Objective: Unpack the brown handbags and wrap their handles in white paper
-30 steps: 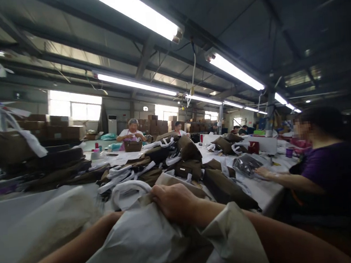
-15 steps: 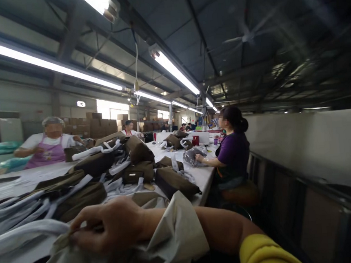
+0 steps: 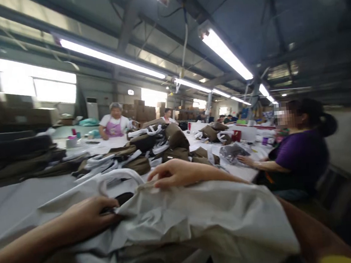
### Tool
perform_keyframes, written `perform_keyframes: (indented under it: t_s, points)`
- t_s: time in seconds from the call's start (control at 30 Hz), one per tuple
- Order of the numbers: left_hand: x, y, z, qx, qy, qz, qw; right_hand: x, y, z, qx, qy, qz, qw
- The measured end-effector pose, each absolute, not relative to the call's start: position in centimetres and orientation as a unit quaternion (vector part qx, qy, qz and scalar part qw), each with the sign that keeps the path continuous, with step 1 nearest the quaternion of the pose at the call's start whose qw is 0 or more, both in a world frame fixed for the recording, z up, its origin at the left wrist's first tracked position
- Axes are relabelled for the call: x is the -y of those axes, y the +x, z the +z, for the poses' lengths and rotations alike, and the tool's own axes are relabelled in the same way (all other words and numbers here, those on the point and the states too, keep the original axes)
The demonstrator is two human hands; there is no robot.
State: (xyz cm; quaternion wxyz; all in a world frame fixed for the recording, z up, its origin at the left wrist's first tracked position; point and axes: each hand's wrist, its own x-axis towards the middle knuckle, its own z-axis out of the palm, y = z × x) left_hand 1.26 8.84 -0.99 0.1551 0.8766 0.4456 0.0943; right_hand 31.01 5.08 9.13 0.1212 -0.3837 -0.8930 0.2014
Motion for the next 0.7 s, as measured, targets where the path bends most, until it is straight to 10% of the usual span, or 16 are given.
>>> perform_keyframes:
  t_s: [0.33, 0.7]
  points:
    - [-7.2, 2.2, 0.6, -0.461, 0.876, 0.078, 0.116, 5.7, 27.2, 15.8, 0.882, -0.373, -0.095, 0.272]
    - [-7.7, 2.6, 1.3, -0.481, 0.863, 0.115, 0.103, 9.0, 23.9, 11.3, 0.956, -0.228, -0.184, 0.021]
